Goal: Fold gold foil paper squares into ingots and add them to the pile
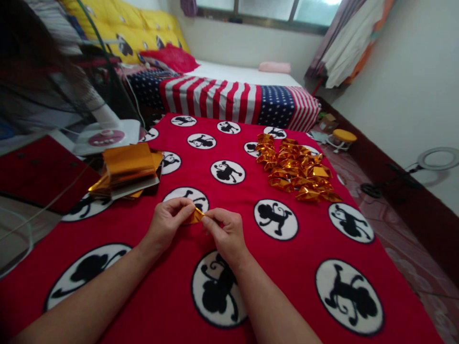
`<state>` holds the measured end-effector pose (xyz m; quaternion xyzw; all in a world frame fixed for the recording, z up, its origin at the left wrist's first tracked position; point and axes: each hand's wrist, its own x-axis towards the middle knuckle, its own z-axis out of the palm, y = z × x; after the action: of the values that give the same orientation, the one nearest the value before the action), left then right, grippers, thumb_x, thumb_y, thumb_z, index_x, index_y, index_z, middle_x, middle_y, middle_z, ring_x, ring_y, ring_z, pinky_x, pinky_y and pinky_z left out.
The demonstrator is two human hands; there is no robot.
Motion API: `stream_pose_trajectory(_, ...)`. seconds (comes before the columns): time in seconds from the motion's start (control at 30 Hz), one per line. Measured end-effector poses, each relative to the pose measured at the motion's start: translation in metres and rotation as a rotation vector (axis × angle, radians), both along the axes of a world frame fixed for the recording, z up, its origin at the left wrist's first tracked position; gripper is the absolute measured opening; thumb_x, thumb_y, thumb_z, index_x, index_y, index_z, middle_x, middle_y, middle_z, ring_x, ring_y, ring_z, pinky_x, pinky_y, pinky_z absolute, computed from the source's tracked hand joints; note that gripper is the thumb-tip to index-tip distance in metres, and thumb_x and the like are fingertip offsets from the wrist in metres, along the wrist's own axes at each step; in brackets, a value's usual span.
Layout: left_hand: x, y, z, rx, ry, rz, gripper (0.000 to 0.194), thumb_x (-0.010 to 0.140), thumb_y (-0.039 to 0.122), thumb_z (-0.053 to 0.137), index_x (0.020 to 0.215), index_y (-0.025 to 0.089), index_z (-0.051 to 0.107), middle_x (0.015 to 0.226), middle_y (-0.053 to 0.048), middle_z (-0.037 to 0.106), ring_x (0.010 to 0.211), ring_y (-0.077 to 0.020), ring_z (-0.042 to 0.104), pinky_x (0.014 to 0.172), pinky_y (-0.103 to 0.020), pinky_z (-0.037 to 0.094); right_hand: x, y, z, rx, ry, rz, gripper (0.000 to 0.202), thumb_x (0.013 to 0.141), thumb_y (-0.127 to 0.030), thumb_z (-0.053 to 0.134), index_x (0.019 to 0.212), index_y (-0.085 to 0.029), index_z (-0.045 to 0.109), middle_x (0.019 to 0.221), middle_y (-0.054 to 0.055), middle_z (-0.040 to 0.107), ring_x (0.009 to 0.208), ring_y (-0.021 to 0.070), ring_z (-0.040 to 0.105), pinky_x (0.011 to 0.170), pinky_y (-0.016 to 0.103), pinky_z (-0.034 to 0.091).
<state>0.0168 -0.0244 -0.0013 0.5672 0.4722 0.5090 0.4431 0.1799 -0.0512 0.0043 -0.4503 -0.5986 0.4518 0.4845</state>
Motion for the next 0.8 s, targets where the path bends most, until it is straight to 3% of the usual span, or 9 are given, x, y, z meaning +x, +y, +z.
stream_pose_trajectory(0.2, 0.0024, -0.0019, 0.0041, 0.054, 0.085, -0.030, 0.020, 0.080, 0.031, 0.064, 0.070, 0.014, 0.066, 0.069, -0.003, 0.067, 0.063, -0.0120, 0.058, 0.058, -0.019, 0.045, -0.0003, 0.0017, -0.0063, -0.039, -0.050, 0.003, 0.022, 0.087, -0.037, 0.060, 0.076, -0.018, 0.062, 0.063, -0.002, 0.055, 0.055, 0.0109, 0.047, 0.051, 0.022, 0.035)
stream_pose_trajectory(0.57, 0.0030, -0.0026, 0.0060, 0.021, 0.085, -0.107, 0.017, 0.077, 0.027, 0.065, 0.068, 0.013, 0.065, 0.067, -0.003, 0.066, 0.062, -0.0119, 0.059, 0.059, -0.019, 0.046, -0.0018, 0.0019, -0.0025, 0.054, -0.124, 0.014, 0.022, 0.088, -0.031, 0.056, 0.070, -0.018, 0.059, 0.063, -0.002, 0.052, 0.058, 0.0112, 0.045, 0.055, 0.023, 0.034)
stream_pose_trajectory(0.8, 0.0037, 0.0003, -0.0002, -0.013, 0.015, -0.134, 0.017, 0.076, 0.030, 0.071, 0.083, 0.014, 0.070, 0.081, -0.005, 0.073, 0.073, -0.0149, 0.066, 0.067, -0.022, 0.052, 0.0011, 0.0038, -0.0055, 0.030, -0.108, -0.045, 0.020, 0.086, -0.030, 0.057, 0.070, -0.018, 0.060, 0.065, -0.001, 0.053, 0.060, 0.0121, 0.046, 0.056, 0.023, 0.035)
